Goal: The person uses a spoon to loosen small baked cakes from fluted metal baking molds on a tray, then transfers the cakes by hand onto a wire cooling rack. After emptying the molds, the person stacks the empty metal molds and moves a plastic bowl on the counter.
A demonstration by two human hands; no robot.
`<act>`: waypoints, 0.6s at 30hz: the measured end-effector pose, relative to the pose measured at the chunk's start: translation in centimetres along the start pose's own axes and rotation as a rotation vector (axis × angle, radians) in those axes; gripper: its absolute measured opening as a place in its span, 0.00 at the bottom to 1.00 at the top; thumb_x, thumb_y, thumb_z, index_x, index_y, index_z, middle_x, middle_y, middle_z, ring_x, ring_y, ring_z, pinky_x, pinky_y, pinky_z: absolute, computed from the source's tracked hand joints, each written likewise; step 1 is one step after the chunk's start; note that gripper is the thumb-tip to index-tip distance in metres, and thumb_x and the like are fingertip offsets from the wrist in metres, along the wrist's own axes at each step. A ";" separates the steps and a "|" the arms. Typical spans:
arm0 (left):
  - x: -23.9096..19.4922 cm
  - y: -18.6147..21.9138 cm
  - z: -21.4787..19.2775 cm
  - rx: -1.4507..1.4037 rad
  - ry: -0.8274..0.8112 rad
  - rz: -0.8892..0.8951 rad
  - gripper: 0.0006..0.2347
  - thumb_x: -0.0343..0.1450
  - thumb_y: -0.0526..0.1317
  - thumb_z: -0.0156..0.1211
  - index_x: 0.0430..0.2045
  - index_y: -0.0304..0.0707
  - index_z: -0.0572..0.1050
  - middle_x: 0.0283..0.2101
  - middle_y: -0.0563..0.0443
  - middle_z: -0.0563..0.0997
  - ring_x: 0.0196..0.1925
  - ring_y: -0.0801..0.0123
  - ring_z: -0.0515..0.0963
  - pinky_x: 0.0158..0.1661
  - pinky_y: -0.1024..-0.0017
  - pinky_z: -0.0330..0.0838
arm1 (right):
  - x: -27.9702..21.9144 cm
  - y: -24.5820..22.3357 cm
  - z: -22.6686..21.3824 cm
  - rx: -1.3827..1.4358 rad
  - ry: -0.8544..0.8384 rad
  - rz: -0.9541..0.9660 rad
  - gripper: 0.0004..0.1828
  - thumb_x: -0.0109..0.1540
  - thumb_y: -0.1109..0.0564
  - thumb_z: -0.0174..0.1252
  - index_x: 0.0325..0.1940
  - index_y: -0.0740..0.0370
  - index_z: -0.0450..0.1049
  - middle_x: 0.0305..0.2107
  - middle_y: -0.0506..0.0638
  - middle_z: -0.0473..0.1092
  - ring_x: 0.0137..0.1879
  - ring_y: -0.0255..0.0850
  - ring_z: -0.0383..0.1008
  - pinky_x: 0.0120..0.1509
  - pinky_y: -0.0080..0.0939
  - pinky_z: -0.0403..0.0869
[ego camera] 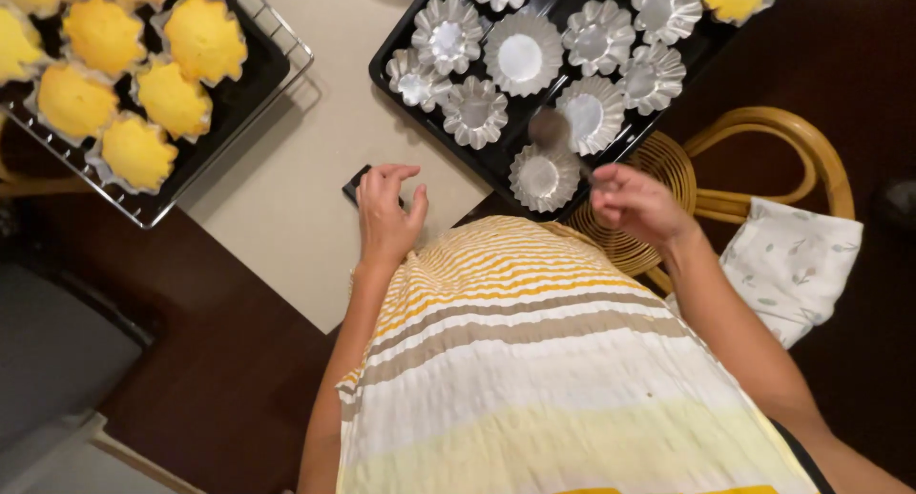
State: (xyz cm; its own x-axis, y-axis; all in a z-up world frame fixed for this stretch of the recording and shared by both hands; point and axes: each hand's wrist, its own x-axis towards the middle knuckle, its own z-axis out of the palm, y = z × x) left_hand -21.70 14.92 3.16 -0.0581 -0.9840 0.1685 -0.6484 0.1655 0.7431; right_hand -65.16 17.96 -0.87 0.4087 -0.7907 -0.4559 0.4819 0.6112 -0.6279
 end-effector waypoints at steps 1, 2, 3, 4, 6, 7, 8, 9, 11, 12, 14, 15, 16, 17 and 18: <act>-0.6 -0.2 0.0 -0.011 -0.032 -0.032 0.11 0.69 0.36 0.66 0.45 0.39 0.77 0.48 0.45 0.76 0.53 0.52 0.73 0.55 0.57 0.65 | 0.1 -0.3 -0.4 -0.105 0.024 -0.025 0.16 0.70 0.64 0.54 0.63 0.64 0.70 0.41 0.52 0.73 0.41 0.36 0.71 0.48 0.35 0.70; -1.0 -0.5 -0.3 -0.008 -0.028 -0.045 0.11 0.69 0.36 0.66 0.45 0.39 0.77 0.48 0.45 0.76 0.53 0.52 0.73 0.55 0.57 0.65 | 0.4 -1.1 -1.0 -0.106 0.018 -0.012 0.16 0.70 0.64 0.54 0.63 0.64 0.70 0.41 0.52 0.73 0.41 0.36 0.71 0.48 0.35 0.70; -1.5 -0.8 -0.8 0.018 -0.014 -0.056 0.11 0.69 0.35 0.66 0.45 0.38 0.77 0.48 0.44 0.76 0.53 0.51 0.73 0.56 0.57 0.65 | 0.5 -1.6 -1.4 -0.328 0.121 -0.138 0.14 0.71 0.64 0.54 0.62 0.64 0.71 0.39 0.49 0.71 0.42 0.34 0.69 0.50 0.33 0.69; -2.0 -1.1 -1.3 0.043 0.000 -0.066 0.11 0.69 0.34 0.66 0.45 0.38 0.77 0.48 0.44 0.76 0.54 0.51 0.73 0.56 0.57 0.64 | 0.7 -2.1 -1.8 -0.550 0.222 -0.265 0.11 0.73 0.64 0.55 0.60 0.64 0.71 0.38 0.45 0.68 0.43 0.31 0.67 0.52 0.31 0.67; -2.7 -2.3 -2.0 0.034 0.048 -0.075 0.11 0.69 0.34 0.66 0.44 0.38 0.77 0.48 0.44 0.76 0.54 0.51 0.73 0.57 0.57 0.65 | 0.2 -4.6 2.4 -0.834 0.322 -0.344 0.10 0.73 0.64 0.56 0.59 0.63 0.72 0.37 0.45 0.69 0.41 0.30 0.65 0.49 0.30 0.66; -3.3 -2.8 -2.4 0.024 0.084 -0.088 0.10 0.69 0.34 0.66 0.44 0.38 0.77 0.48 0.45 0.76 0.55 0.52 0.74 0.58 0.58 0.65 | -0.3 -5.6 4.6 -1.114 0.430 -0.414 0.09 0.73 0.64 0.57 0.57 0.63 0.72 0.36 0.44 0.69 0.39 0.28 0.64 0.47 0.28 0.65; -3.8 -3.3 -2.7 0.023 0.085 -0.090 0.10 0.69 0.34 0.66 0.44 0.38 0.77 0.48 0.45 0.76 0.55 0.52 0.74 0.58 0.58 0.65 | -0.6 -5.6 4.8 -1.116 0.429 -0.413 0.09 0.73 0.64 0.57 0.57 0.63 0.72 0.36 0.44 0.69 0.39 0.28 0.64 0.47 0.28 0.65; -4.1 -3.8 -3.1 0.026 0.102 -0.104 0.10 0.69 0.33 0.65 0.44 0.38 0.77 0.48 0.45 0.76 0.55 0.52 0.74 0.58 0.57 0.66 | -0.8 -5.5 5.0 -1.227 0.466 -0.422 0.08 0.73 0.64 0.57 0.57 0.62 0.72 0.35 0.44 0.69 0.38 0.29 0.64 0.45 0.29 0.65; -5.1 -4.7 -4.1 0.031 0.117 -0.120 0.10 0.69 0.33 0.65 0.44 0.37 0.77 0.49 0.44 0.76 0.55 0.51 0.73 0.59 0.57 0.66 | -0.9 -3.9 4.8 -1.337 0.503 -0.426 0.08 0.73 0.64 0.57 0.57 0.62 0.72 0.35 0.44 0.69 0.38 0.29 0.64 0.43 0.29 0.65; -5.6 -5.1 -4.7 0.046 0.110 -0.130 0.10 0.69 0.33 0.65 0.44 0.37 0.77 0.48 0.44 0.76 0.54 0.51 0.73 0.58 0.56 0.65 | -0.9 -2.3 4.5 -1.105 0.471 -0.371 0.08 0.74 0.62 0.55 0.58 0.61 0.71 0.33 0.44 0.67 0.36 0.29 0.62 0.40 0.29 0.64; -5.9 -5.9 -5.5 0.056 0.121 -0.131 0.10 0.69 0.33 0.65 0.43 0.37 0.77 0.48 0.44 0.75 0.54 0.51 0.74 0.58 0.56 0.65 | -0.3 -0.1 5.7 -0.884 0.432 -0.333 0.08 0.75 0.61 0.52 0.59 0.59 0.69 0.32 0.44 0.65 0.34 0.29 0.60 0.38 0.30 0.62; -6.2 -6.3 -6.1 0.061 0.119 -0.126 0.10 0.69 0.33 0.65 0.43 0.37 0.77 0.48 0.44 0.76 0.54 0.51 0.74 0.58 0.56 0.65 | -0.2 1.1 7.3 -0.471 0.382 -0.207 0.09 0.74 0.59 0.49 0.59 0.57 0.67 0.29 0.44 0.64 0.29 0.30 0.58 0.33 0.31 0.60; -6.4 -6.8 -6.7 0.066 0.117 -0.121 0.10 0.69 0.33 0.65 0.43 0.37 0.77 0.48 0.44 0.76 0.54 0.51 0.74 0.58 0.56 0.65 | 0.0 2.4 9.0 -0.061 0.321 -0.079 0.10 0.73 0.57 0.47 0.59 0.56 0.65 0.26 0.45 0.63 0.24 0.31 0.56 0.29 0.33 0.59; -6.7 -6.8 -7.3 0.066 0.116 -0.124 0.10 0.69 0.33 0.65 0.43 0.37 0.77 0.48 0.44 0.76 0.54 0.51 0.74 0.58 0.56 0.65 | 0.2 4.2 9.8 -0.062 0.321 -0.076 0.10 0.73 0.57 0.47 0.59 0.56 0.65 0.26 0.45 0.63 0.24 0.31 0.56 0.29 0.33 0.59; -6.9 -6.9 -8.0 0.028 0.109 -0.143 0.10 0.70 0.33 0.64 0.44 0.37 0.77 0.48 0.44 0.76 0.55 0.52 0.74 0.58 0.58 0.66 | 0.4 6.1 10.6 0.017 0.326 -0.072 0.09 0.73 0.58 0.47 0.59 0.56 0.64 0.28 0.46 0.64 0.25 0.32 0.57 0.29 0.34 0.59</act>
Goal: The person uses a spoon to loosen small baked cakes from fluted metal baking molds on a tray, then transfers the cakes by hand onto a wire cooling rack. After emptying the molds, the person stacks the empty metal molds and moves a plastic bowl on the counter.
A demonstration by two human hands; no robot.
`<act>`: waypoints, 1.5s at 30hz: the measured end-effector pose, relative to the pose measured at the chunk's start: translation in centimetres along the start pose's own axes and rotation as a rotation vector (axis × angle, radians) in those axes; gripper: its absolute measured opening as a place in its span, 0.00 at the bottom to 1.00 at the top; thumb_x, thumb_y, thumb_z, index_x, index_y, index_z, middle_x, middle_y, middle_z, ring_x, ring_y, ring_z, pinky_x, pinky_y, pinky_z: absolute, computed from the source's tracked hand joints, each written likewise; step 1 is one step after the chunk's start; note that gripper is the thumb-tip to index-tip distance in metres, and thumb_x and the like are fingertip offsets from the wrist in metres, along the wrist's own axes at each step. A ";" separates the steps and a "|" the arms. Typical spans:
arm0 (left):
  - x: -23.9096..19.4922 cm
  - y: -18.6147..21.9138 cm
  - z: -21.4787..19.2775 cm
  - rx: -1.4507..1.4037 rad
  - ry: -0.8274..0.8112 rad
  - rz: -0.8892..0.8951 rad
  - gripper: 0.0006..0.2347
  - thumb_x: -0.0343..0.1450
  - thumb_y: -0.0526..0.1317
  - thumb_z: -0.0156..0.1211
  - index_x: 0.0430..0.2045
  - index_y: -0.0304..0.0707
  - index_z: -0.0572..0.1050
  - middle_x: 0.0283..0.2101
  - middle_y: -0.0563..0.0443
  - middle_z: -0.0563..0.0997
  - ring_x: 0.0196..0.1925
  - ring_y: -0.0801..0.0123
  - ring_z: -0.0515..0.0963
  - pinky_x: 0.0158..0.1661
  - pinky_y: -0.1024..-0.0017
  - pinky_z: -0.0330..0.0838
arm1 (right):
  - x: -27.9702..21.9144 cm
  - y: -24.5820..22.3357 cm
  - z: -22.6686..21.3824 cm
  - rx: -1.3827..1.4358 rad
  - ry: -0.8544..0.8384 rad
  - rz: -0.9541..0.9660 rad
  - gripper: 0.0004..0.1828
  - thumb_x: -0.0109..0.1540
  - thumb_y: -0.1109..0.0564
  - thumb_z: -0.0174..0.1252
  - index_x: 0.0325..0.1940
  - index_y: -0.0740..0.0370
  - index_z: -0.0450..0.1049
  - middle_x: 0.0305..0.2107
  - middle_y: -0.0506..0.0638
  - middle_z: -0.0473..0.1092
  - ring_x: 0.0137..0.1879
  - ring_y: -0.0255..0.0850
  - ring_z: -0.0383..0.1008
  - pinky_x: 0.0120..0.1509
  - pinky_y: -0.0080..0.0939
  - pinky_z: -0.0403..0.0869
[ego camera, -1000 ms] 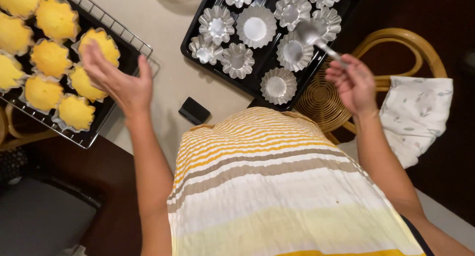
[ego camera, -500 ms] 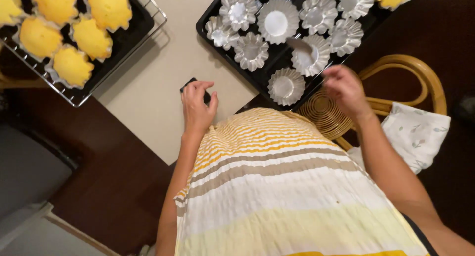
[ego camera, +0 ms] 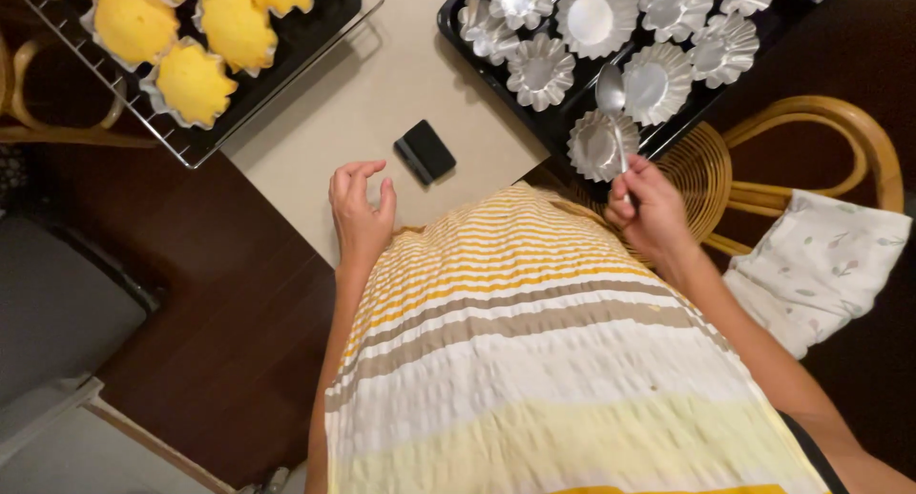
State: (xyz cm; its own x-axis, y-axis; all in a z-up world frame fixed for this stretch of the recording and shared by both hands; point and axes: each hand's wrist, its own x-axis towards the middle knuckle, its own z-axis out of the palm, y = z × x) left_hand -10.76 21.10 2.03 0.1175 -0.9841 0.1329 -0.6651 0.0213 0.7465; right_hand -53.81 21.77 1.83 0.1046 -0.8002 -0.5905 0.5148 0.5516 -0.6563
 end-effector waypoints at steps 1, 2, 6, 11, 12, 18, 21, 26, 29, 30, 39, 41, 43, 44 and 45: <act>0.2 -0.2 -0.6 -0.037 -0.004 -0.017 0.10 0.71 0.32 0.63 0.45 0.37 0.77 0.49 0.44 0.76 0.55 0.52 0.74 0.58 0.59 0.66 | 0.2 1.6 0.9 0.075 0.003 0.012 0.09 0.73 0.59 0.47 0.59 0.56 0.64 0.29 0.47 0.65 0.25 0.33 0.58 0.30 0.34 0.59; 0.1 -0.7 -0.9 -0.039 0.001 -0.016 0.10 0.71 0.32 0.63 0.45 0.37 0.77 0.49 0.44 0.76 0.55 0.52 0.74 0.58 0.59 0.66 | 0.3 2.7 1.8 0.071 0.000 0.010 0.09 0.73 0.59 0.47 0.59 0.56 0.64 0.29 0.47 0.65 0.25 0.33 0.58 0.30 0.34 0.59; -0.6 -3.7 -3.0 -0.010 0.007 0.012 0.10 0.70 0.33 0.64 0.45 0.37 0.77 0.48 0.43 0.76 0.55 0.51 0.74 0.57 0.58 0.67 | 2.4 7.0 5.6 0.093 0.158 0.016 0.13 0.70 0.62 0.46 0.59 0.54 0.61 0.30 0.48 0.66 0.27 0.36 0.61 0.33 0.39 0.63; -1.2 -8.9 -5.4 -0.020 0.077 0.037 0.11 0.70 0.32 0.64 0.46 0.37 0.77 0.48 0.42 0.76 0.53 0.52 0.76 0.54 0.59 0.71 | 5.7 10.1 6.9 0.004 0.249 -0.121 0.20 0.68 0.65 0.44 0.65 0.56 0.57 0.32 0.50 0.68 0.27 0.36 0.65 0.32 0.41 0.69; -1.3 -10.4 -5.5 -0.100 0.116 -0.052 0.11 0.70 0.32 0.63 0.46 0.36 0.76 0.47 0.44 0.77 0.51 0.56 0.78 0.49 0.63 0.73 | 6.3 10.2 6.7 -0.134 0.280 -0.179 0.23 0.69 0.64 0.45 0.67 0.55 0.53 0.34 0.51 0.70 0.27 0.37 0.67 0.30 0.41 0.70; -3.0 -18.7 -4.3 -0.486 0.288 -0.326 0.10 0.75 0.33 0.62 0.49 0.36 0.75 0.45 0.49 0.79 0.44 0.70 0.79 0.44 0.75 0.76 | 4.2 8.1 9.2 -0.855 0.273 -0.199 0.36 0.67 0.62 0.55 0.75 0.60 0.45 0.38 0.54 0.70 0.29 0.42 0.73 0.27 0.43 0.74; -1.5 -14.9 -4.9 -0.321 0.081 -0.206 0.11 0.72 0.33 0.64 0.48 0.36 0.76 0.46 0.47 0.78 0.45 0.67 0.80 0.44 0.72 0.76 | 2.1 5.6 12.8 -1.425 0.343 -0.220 0.37 0.68 0.54 0.60 0.76 0.62 0.50 0.35 0.58 0.72 0.33 0.52 0.74 0.34 0.53 0.72; 0.9 -10.2 -1.8 -0.116 -0.180 0.054 0.19 0.68 0.36 0.66 0.54 0.37 0.73 0.50 0.43 0.75 0.51 0.55 0.77 0.52 0.60 0.73 | 1.8 6.1 19.3 -2.050 0.350 -0.719 0.22 0.67 0.49 0.68 0.60 0.58 0.71 0.44 0.59 0.73 0.51 0.58 0.75 0.52 0.55 0.74; 3.3 -10.3 1.7 0.016 -0.233 0.237 0.24 0.68 0.37 0.64 0.61 0.36 0.68 0.59 0.43 0.72 0.62 0.51 0.70 0.62 0.55 0.64 | 5.3 9.0 23.1 -1.826 0.003 -0.875 0.32 0.63 0.48 0.71 0.65 0.63 0.68 0.51 0.64 0.70 0.58 0.61 0.71 0.61 0.57 0.74; 4.6 -10.6 2.5 0.092 -0.252 0.336 0.26 0.69 0.38 0.61 0.64 0.36 0.66 0.64 0.43 0.69 0.68 0.52 0.66 0.66 0.54 0.59 | 6.1 9.6 24.7 -1.834 -0.022 -0.817 0.41 0.56 0.47 0.74 0.67 0.65 0.64 0.53 0.69 0.67 0.57 0.64 0.69 0.58 0.59 0.72; 8.5 -10.6 6.2 0.365 -0.390 0.581 0.27 0.75 0.43 0.51 0.71 0.34 0.57 0.76 0.45 0.55 0.79 0.57 0.52 0.74 0.54 0.41 | 11.7 11.6 21.8 -1.863 -0.174 -0.581 0.49 0.49 0.55 0.73 0.72 0.57 0.58 0.49 0.71 0.64 0.56 0.66 0.64 0.64 0.60 0.69; 7.4 -11.0 6.1 0.356 -0.394 0.599 0.27 0.75 0.44 0.51 0.71 0.35 0.57 0.76 0.45 0.56 0.79 0.58 0.52 0.74 0.54 0.41 | 12.7 10.8 20.5 -1.856 -0.191 -0.553 0.50 0.47 0.54 0.73 0.70 0.58 0.57 0.47 0.72 0.64 0.54 0.66 0.65 0.62 0.61 0.69; 6.0 -11.3 5.2 0.319 -0.421 0.633 0.27 0.76 0.46 0.50 0.71 0.34 0.57 0.76 0.45 0.57 0.79 0.58 0.52 0.74 0.54 0.42 | 13.9 9.6 19.1 -1.571 -0.306 -0.555 0.51 0.46 0.53 0.74 0.67 0.62 0.54 0.49 0.70 0.65 0.55 0.60 0.66 0.59 0.57 0.70; 4.5 -11.4 4.1 0.323 -0.413 0.628 0.27 0.76 0.46 0.50 0.71 0.34 0.57 0.76 0.45 0.57 0.79 0.58 0.52 0.74 0.54 0.42 | 13.5 7.4 20.4 -1.574 -0.315 -0.561 0.51 0.46 0.53 0.74 0.67 0.62 0.54 0.49 0.70 0.65 0.55 0.60 0.66 0.59 0.57 0.70; 2.9 -11.5 3.0 0.338 -0.475 0.627 0.28 0.75 0.47 0.50 0.71 0.34 0.56 0.76 0.45 0.57 0.78 0.58 0.52 0.74 0.54 0.42 | 13.1 5.1 21.7 -1.388 -0.227 -0.245 0.51 0.47 0.53 0.71 0.69 0.57 0.54 0.44 0.63 0.66 0.46 0.52 0.67 0.48 0.51 0.69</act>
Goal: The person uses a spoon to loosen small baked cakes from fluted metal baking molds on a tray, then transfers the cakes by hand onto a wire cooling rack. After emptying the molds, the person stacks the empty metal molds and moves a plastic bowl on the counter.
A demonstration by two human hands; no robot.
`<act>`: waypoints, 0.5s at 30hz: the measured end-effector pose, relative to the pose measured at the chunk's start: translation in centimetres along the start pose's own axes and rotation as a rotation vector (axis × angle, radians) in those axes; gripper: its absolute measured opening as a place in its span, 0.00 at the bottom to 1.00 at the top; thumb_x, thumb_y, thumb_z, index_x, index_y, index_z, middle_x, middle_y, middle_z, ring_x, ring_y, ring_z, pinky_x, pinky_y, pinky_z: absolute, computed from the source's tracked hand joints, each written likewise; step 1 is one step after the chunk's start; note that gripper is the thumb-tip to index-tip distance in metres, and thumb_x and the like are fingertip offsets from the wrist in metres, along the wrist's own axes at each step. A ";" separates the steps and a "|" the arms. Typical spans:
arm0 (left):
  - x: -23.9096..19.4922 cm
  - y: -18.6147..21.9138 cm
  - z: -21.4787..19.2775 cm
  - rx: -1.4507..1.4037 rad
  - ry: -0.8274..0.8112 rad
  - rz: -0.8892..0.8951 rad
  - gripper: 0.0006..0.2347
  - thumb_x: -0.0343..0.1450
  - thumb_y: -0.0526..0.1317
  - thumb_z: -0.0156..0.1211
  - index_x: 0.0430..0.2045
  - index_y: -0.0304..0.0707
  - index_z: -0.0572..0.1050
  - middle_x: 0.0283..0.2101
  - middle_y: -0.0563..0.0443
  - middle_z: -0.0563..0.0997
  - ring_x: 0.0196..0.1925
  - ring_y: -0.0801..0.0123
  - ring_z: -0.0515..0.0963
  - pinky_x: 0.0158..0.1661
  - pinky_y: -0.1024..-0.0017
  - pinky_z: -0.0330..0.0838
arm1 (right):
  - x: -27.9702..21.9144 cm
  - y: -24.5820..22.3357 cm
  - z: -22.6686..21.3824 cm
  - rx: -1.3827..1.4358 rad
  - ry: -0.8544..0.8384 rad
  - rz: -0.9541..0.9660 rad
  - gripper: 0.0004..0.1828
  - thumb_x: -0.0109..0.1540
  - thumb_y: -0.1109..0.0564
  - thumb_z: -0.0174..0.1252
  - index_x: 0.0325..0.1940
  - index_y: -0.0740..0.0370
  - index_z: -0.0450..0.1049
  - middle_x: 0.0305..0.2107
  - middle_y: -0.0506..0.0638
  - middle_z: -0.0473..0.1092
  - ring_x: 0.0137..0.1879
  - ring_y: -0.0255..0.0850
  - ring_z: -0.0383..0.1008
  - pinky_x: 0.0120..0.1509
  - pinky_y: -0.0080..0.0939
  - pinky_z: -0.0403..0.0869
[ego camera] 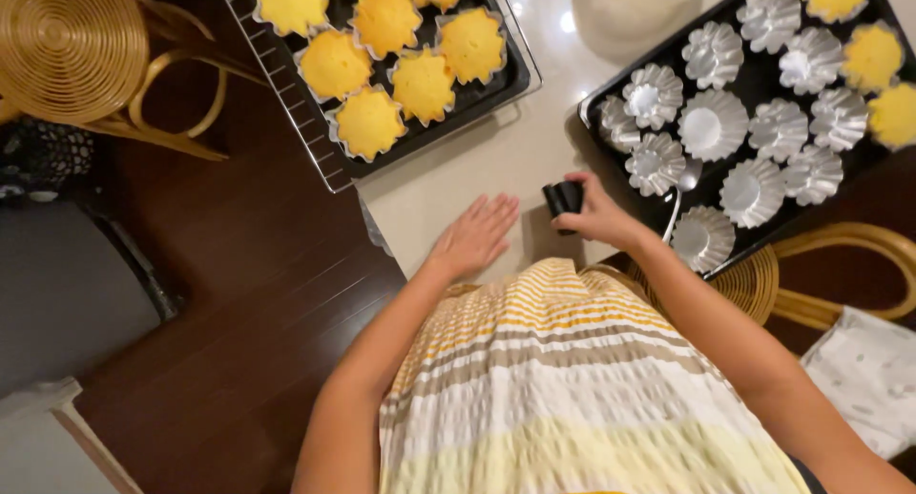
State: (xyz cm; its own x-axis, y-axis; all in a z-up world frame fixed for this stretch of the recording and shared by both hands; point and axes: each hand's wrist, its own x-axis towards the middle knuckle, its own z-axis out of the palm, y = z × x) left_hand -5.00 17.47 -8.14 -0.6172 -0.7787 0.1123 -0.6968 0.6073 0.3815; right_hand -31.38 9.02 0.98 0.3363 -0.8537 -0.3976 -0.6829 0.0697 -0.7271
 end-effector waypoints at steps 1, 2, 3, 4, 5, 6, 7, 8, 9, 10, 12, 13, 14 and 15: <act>-1.6 0.8 -0.3 -0.004 -0.062 0.009 0.29 0.74 0.48 0.50 0.70 0.34 0.56 0.75 0.44 0.57 0.78 0.58 0.53 0.73 0.54 0.43 | 0.1 -1.7 -2.0 0.230 -0.092 0.261 0.50 0.47 0.53 0.68 0.71 0.53 0.53 0.39 0.55 0.67 0.36 0.44 0.67 0.37 0.46 0.68; -4.0 1.2 0.3 -0.002 -0.056 -0.003 0.29 0.74 0.48 0.50 0.70 0.34 0.56 0.75 0.44 0.57 0.78 0.58 0.53 0.73 0.54 0.43 | 2.1 -1.4 -4.1 0.222 -0.100 0.254 0.50 0.47 0.53 0.68 0.71 0.53 0.53 0.39 0.55 0.67 0.36 0.44 0.67 0.37 0.46 0.68; -6.3 1.7 1.0 0.023 -0.077 -0.036 0.30 0.74 0.49 0.50 0.70 0.35 0.56 0.75 0.46 0.57 0.78 0.59 0.53 0.73 0.54 0.43 | 4.1 -1.1 -6.2 0.207 -0.022 -0.028 0.46 0.52 0.54 0.68 0.71 0.56 0.53 0.44 0.55 0.66 0.43 0.41 0.68 0.43 0.41 0.70; -8.8 2.4 1.8 0.046 -0.102 -0.067 0.30 0.74 0.51 0.50 0.71 0.36 0.57 0.75 0.47 0.58 0.77 0.60 0.54 0.73 0.54 0.44 | 6.0 -0.7 -8.1 0.194 0.053 -0.308 0.42 0.57 0.56 0.68 0.71 0.58 0.54 0.49 0.54 0.66 0.50 0.37 0.69 0.50 0.37 0.71; -10.7 3.0 2.1 0.046 -0.100 -0.078 0.30 0.74 0.51 0.50 0.71 0.36 0.57 0.75 0.47 0.58 0.77 0.60 0.54 0.73 0.54 0.44 | 9.5 -1.6 -9.5 0.192 0.044 -0.313 0.42 0.57 0.56 0.68 0.71 0.58 0.54 0.49 0.54 0.66 0.50 0.37 0.69 0.50 0.37 0.71; -12.7 3.8 2.4 0.025 -0.108 -0.234 0.31 0.74 0.52 0.51 0.70 0.34 0.56 0.75 0.45 0.57 0.77 0.58 0.53 0.72 0.52 0.43 | 13.0 -2.5 -10.8 0.319 0.060 -0.202 0.45 0.58 0.54 0.68 0.73 0.56 0.51 0.46 0.55 0.67 0.44 0.39 0.70 0.40 0.37 0.70; -14.6 4.6 2.7 0.003 -0.116 -0.391 0.32 0.74 0.53 0.51 0.70 0.32 0.54 0.74 0.43 0.57 0.77 0.57 0.52 0.72 0.50 0.42 | 16.5 -3.4 -12.0 0.445 0.075 -0.089 0.47 0.59 0.52 0.67 0.76 0.55 0.48 0.43 0.56 0.67 0.37 0.40 0.70 0.31 0.37 0.69; -15.4 5.4 2.7 0.004 -0.111 -0.403 0.32 0.74 0.53 0.51 0.70 0.32 0.54 0.74 0.43 0.57 0.77 0.57 0.52 0.72 0.50 0.42 | 20.2 -3.7 -12.2 0.441 0.064 -0.096 0.47 0.59 0.52 0.67 0.76 0.55 0.48 0.43 0.56 0.67 0.37 0.40 0.70 0.31 0.37 0.69; -16.2 6.2 2.7 -0.047 -0.006 -0.589 0.33 0.73 0.53 0.51 0.70 0.30 0.53 0.74 0.39 0.55 0.77 0.53 0.50 0.72 0.49 0.40 | 23.8 -4.2 -12.3 0.409 0.101 -0.058 0.47 0.58 0.51 0.69 0.74 0.54 0.50 0.45 0.55 0.67 0.39 0.40 0.71 0.29 0.37 0.70; -17.0 7.0 2.7 -0.097 0.106 -0.778 0.34 0.73 0.54 0.51 0.70 0.28 0.52 0.74 0.35 0.54 0.77 0.49 0.49 0.72 0.48 0.39 | 27.8 -4.9 -12.2 0.375 0.133 -0.025 0.47 0.57 0.49 0.70 0.73 0.54 0.51 0.47 0.54 0.67 0.42 0.40 0.72 0.28 0.37 0.71; -16.8 7.7 4.0 -0.068 0.252 -0.932 0.34 0.74 0.52 0.50 0.69 0.24 0.50 0.74 0.30 0.51 0.77 0.44 0.46 0.71 0.48 0.38 | 33.3 -4.5 -11.3 0.215 0.159 -0.022 0.48 0.57 0.47 0.71 0.72 0.56 0.50 0.49 0.56 0.68 0.44 0.42 0.74 0.32 0.43 0.75; -16.8 8.1 4.6 -0.039 0.391 -1.068 0.34 0.75 0.51 0.49 0.68 0.20 0.48 0.73 0.24 0.49 0.76 0.38 0.44 0.70 0.49 0.37 | 36.1 -4.5 -10.6 0.061 0.202 -0.013 0.49 0.56 0.45 0.73 0.71 0.59 0.50 0.51 0.58 0.68 0.46 0.44 0.75 0.36 0.48 0.79; -16.6 8.2 4.6 -0.033 0.400 -1.087 0.34 0.75 0.51 0.49 0.68 0.20 0.48 0.73 0.24 0.49 0.76 0.38 0.44 0.70 0.49 0.37 | 39.5 -1.7 -9.9 0.058 0.185 -0.027 0.49 0.56 0.45 0.73 0.71 0.59 0.50 0.51 0.58 0.68 0.46 0.44 0.75 0.36 0.48 0.79; -16.4 8.2 4.6 -0.287 0.500 -1.244 0.32 0.77 0.48 0.47 0.69 0.19 0.49 0.73 0.22 0.50 0.76 0.38 0.47 0.69 0.52 0.42 | 43.1 1.0 -9.1 -0.081 0.294 -0.044 0.51 0.57 0.43 0.73 0.71 0.62 0.49 0.52 0.65 0.68 0.50 0.52 0.74 0.48 0.50 0.77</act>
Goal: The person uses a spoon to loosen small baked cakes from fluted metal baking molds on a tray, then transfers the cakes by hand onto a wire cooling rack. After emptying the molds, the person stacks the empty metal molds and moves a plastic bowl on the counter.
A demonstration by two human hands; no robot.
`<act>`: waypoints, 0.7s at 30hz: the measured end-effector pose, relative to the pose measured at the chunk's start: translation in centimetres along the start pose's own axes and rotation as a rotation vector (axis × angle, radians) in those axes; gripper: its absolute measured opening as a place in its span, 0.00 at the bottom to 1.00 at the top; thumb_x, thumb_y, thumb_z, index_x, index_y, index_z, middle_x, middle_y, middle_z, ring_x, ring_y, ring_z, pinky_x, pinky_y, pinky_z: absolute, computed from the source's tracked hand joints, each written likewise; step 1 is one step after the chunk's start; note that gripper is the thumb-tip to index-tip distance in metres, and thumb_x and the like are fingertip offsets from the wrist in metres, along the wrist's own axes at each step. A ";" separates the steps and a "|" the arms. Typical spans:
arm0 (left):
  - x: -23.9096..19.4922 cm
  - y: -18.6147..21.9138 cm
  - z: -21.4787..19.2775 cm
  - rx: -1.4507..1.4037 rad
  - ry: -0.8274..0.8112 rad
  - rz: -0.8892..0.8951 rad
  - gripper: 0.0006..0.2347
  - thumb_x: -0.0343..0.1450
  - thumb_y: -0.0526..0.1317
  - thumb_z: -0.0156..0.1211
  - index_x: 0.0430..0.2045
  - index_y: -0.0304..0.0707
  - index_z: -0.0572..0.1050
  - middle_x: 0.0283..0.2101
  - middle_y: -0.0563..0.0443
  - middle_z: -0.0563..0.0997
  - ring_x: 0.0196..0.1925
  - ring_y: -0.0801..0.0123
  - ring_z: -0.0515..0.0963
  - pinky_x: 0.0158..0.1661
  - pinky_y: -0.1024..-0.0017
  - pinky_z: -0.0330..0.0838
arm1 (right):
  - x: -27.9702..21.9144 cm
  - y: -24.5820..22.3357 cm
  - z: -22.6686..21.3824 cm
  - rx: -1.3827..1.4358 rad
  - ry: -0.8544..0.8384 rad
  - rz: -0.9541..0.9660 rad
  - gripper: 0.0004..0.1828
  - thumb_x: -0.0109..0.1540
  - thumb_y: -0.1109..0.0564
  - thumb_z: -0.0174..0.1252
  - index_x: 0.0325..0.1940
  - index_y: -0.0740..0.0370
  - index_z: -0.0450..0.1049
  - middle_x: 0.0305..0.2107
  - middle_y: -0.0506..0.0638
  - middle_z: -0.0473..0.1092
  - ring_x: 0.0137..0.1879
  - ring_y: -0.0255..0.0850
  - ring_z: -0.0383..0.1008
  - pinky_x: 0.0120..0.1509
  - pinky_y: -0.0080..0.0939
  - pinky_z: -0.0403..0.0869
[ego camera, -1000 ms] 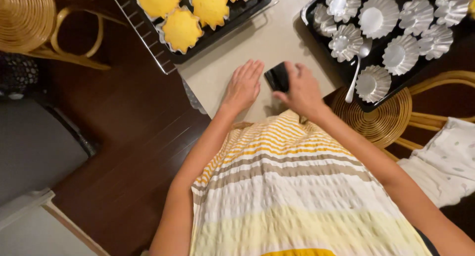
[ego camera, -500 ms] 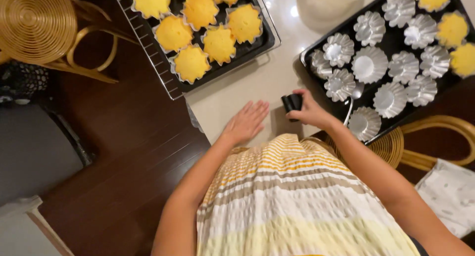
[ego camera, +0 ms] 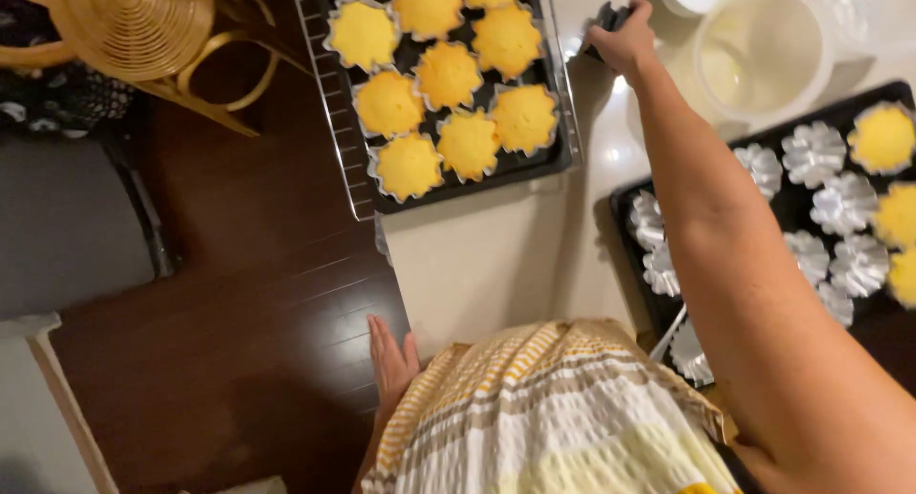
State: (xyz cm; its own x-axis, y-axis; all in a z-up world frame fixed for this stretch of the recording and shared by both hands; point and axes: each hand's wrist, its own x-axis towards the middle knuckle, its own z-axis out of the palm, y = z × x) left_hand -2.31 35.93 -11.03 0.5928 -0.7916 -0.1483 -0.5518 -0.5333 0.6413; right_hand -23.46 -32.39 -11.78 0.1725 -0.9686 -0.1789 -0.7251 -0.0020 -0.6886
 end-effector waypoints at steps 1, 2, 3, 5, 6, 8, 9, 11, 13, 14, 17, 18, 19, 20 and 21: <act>0.4 0.1 0.1 -0.222 -0.022 -0.200 0.29 0.78 0.44 0.46 0.69 0.17 0.50 0.73 0.21 0.52 0.75 0.38 0.50 0.68 0.55 0.46 | 3.2 2.7 1.8 -0.134 0.115 -0.034 0.52 0.58 0.42 0.73 0.72 0.66 0.48 0.53 0.71 0.68 0.55 0.59 0.72 0.61 0.52 0.74; 1.7 -0.1 0.7 -0.224 -0.007 -0.207 0.29 0.78 0.44 0.46 0.69 0.17 0.50 0.73 0.21 0.52 0.75 0.38 0.50 0.68 0.55 0.46 | 3.6 1.3 2.0 -0.131 0.108 -0.048 0.52 0.58 0.42 0.73 0.72 0.66 0.48 0.53 0.71 0.68 0.55 0.59 0.72 0.61 0.52 0.74; 2.3 -0.4 1.0 -0.292 0.084 -0.245 0.24 0.79 0.44 0.46 0.66 0.22 0.59 0.69 0.27 0.62 0.72 0.44 0.62 0.67 0.60 0.56 | 3.2 0.6 2.2 -0.158 0.169 -0.036 0.55 0.57 0.43 0.74 0.72 0.68 0.46 0.54 0.76 0.62 0.56 0.64 0.69 0.63 0.51 0.71; 4.4 -0.7 0.9 -0.358 0.182 -0.294 0.20 0.80 0.43 0.45 0.62 0.26 0.68 0.65 0.33 0.73 0.69 0.50 0.73 0.66 0.65 0.66 | 2.2 -1.6 2.2 -0.187 0.220 -0.030 0.57 0.55 0.44 0.75 0.72 0.70 0.43 0.54 0.82 0.56 0.57 0.70 0.66 0.65 0.51 0.68; 6.0 -0.7 0.5 -0.466 0.172 -0.308 0.18 0.79 0.41 0.47 0.60 0.27 0.70 0.62 0.35 0.76 0.65 0.52 0.76 0.62 0.66 0.68 | 1.7 -3.0 1.9 -0.257 0.169 -0.009 0.56 0.57 0.44 0.72 0.73 0.70 0.43 0.58 0.82 0.52 0.58 0.70 0.67 0.67 0.50 0.68; 9.7 0.0 -0.3 -0.579 0.165 -0.327 0.15 0.79 0.39 0.50 0.57 0.27 0.72 0.58 0.36 0.80 0.61 0.55 0.79 0.59 0.67 0.70 | 1.5 -4.5 1.3 -0.333 0.114 0.005 0.55 0.58 0.44 0.69 0.75 0.70 0.42 0.62 0.82 0.49 0.58 0.71 0.68 0.69 0.50 0.69; 11.6 0.5 -1.0 -0.584 0.285 -0.229 0.13 0.79 0.36 0.51 0.56 0.29 0.74 0.53 0.39 0.80 0.54 0.60 0.79 0.55 0.69 0.72 | 1.4 -4.6 1.3 -0.401 0.114 0.017 0.56 0.59 0.43 0.68 0.76 0.69 0.42 0.62 0.81 0.48 0.59 0.72 0.65 0.68 0.54 0.68; 15.6 3.1 -3.6 -0.585 0.399 -0.134 0.11 0.79 0.33 0.52 0.54 0.31 0.76 0.48 0.42 0.80 0.48 0.65 0.79 0.51 0.71 0.74 | 1.7 -3.9 1.6 -0.471 0.110 0.032 0.56 0.61 0.42 0.68 0.77 0.68 0.41 0.62 0.81 0.47 0.60 0.74 0.62 0.67 0.58 0.66; 20.5 7.5 -7.5 -0.398 0.502 0.091 0.11 0.78 0.30 0.52 0.52 0.34 0.76 0.49 0.44 0.77 0.48 0.65 0.80 0.46 0.72 0.76 | 2.9 -2.7 1.7 -0.681 0.097 -0.035 0.56 0.65 0.38 0.67 0.78 0.72 0.41 0.58 0.82 0.51 0.61 0.75 0.60 0.68 0.63 0.64; 22.8 8.5 -7.8 -0.401 0.502 0.095 0.11 0.78 0.30 0.52 0.52 0.34 0.76 0.49 0.44 0.77 0.48 0.65 0.80 0.46 0.72 0.76 | 2.6 -3.8 1.0 -0.682 0.102 -0.034 0.56 0.65 0.38 0.67 0.78 0.72 0.41 0.58 0.82 0.51 0.61 0.75 0.60 0.68 0.63 0.64; 28.8 10.0 -8.1 -0.358 0.352 0.186 0.11 0.77 0.29 0.53 0.54 0.31 0.76 0.48 0.41 0.78 0.47 0.62 0.81 0.47 0.70 0.76 | -0.3 -7.2 -0.3 -0.604 0.098 -0.041 0.52 0.57 0.41 0.69 0.72 0.68 0.48 0.61 0.85 0.46 0.67 0.83 0.51 0.61 0.70 0.64; 30.9 9.9 -7.5 -0.338 0.288 0.225 0.14 0.76 0.31 0.53 0.57 0.29 0.73 0.50 0.39 0.77 0.47 0.60 0.81 0.49 0.68 0.76 | -1.7 -8.6 -0.7 -0.614 0.200 -0.184 0.35 0.64 0.47 0.63 0.69 0.63 0.59 0.60 0.74 0.56 0.67 0.71 0.59 0.65 0.65 0.67; 33.1 9.9 -6.9 -0.320 0.226 0.265 0.16 0.75 0.32 0.53 0.60 0.27 0.70 0.51 0.36 0.76 0.47 0.58 0.81 0.51 0.65 0.75 | -3.1 -10.1 -1.4 -0.616 0.301 -0.332 0.20 0.71 0.53 0.57 0.66 0.60 0.71 0.60 0.64 0.66 0.66 0.61 0.68 0.70 0.60 0.70; 34.6 9.4 -6.4 -0.320 0.226 0.266 0.16 0.75 0.32 0.53 0.60 0.27 0.70 0.51 0.36 0.76 0.47 0.58 0.81 0.51 0.65 0.75 | -3.1 -10.8 -0.7 -0.615 0.302 -0.332 0.20 0.71 0.53 0.57 0.66 0.60 0.71 0.60 0.64 0.66 0.66 0.61 0.68 0.70 0.60 0.70; 36.2 9.2 -5.6 -0.340 0.186 0.217 0.16 0.77 0.33 0.50 0.61 0.27 0.69 0.54 0.35 0.76 0.53 0.56 0.79 0.54 0.64 0.73 | -3.2 -11.2 -0.2 -0.354 0.194 -0.430 0.15 0.70 0.57 0.55 0.60 0.64 0.74 0.55 0.65 0.70 0.57 0.57 0.73 0.61 0.55 0.74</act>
State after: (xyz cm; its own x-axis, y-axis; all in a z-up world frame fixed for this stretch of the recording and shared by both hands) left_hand 17.37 4.10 -6.29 0.5971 -0.7906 0.1357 -0.4692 -0.2071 0.8584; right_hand -16.03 -29.36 -3.31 0.3992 -0.8903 0.2192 -0.8012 -0.4549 -0.3887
